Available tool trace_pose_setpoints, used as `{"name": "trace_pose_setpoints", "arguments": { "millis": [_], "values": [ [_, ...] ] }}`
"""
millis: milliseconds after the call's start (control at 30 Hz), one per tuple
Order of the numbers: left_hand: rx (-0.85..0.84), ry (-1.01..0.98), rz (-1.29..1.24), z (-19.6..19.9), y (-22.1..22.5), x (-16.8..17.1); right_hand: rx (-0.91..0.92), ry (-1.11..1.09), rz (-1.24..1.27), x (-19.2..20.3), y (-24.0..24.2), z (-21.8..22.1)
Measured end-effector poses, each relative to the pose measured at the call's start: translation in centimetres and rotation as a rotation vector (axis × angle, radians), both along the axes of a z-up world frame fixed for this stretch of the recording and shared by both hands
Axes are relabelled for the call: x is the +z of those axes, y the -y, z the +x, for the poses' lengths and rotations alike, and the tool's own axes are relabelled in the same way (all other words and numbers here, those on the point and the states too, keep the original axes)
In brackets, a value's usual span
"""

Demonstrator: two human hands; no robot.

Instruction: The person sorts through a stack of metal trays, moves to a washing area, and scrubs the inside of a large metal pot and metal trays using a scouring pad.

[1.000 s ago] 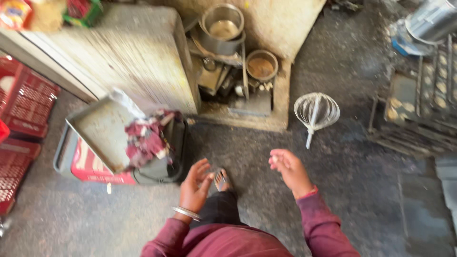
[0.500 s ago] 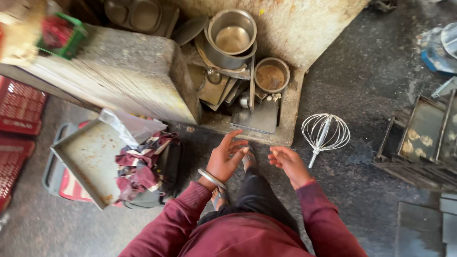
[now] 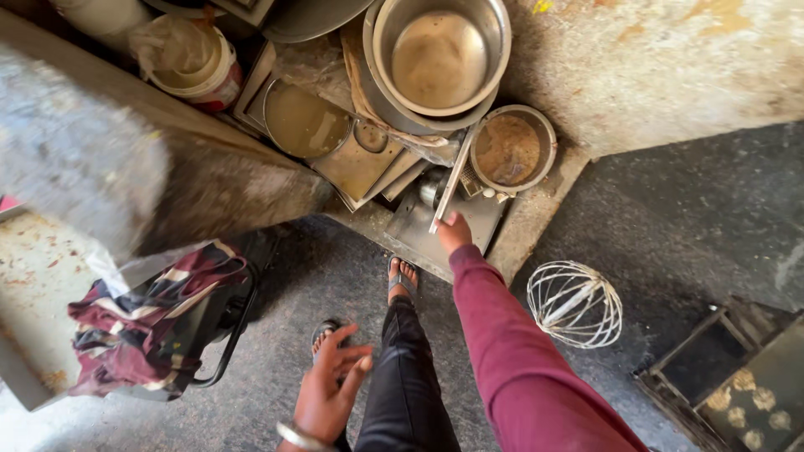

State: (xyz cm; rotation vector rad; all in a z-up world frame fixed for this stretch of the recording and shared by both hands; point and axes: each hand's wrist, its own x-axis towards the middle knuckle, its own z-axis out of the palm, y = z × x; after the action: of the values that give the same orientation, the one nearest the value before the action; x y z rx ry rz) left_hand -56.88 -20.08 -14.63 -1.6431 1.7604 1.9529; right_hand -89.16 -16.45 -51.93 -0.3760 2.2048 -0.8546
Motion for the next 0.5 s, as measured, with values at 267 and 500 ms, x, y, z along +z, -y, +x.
{"name": "trace_pose_setpoints", "arguments": {
  "millis": [267,500],
  "values": [
    [0.269,0.09,0.041,3.4,-0.4,-5.8,-0.06,-0.304,0.13,-3.3,5.2,-2.8],
    [0.202,0.29,0.002,3.2,0.7,-6.2,-0.331,-0.147,-0.259,0.5,3.5,-3.6]
  ]
}}
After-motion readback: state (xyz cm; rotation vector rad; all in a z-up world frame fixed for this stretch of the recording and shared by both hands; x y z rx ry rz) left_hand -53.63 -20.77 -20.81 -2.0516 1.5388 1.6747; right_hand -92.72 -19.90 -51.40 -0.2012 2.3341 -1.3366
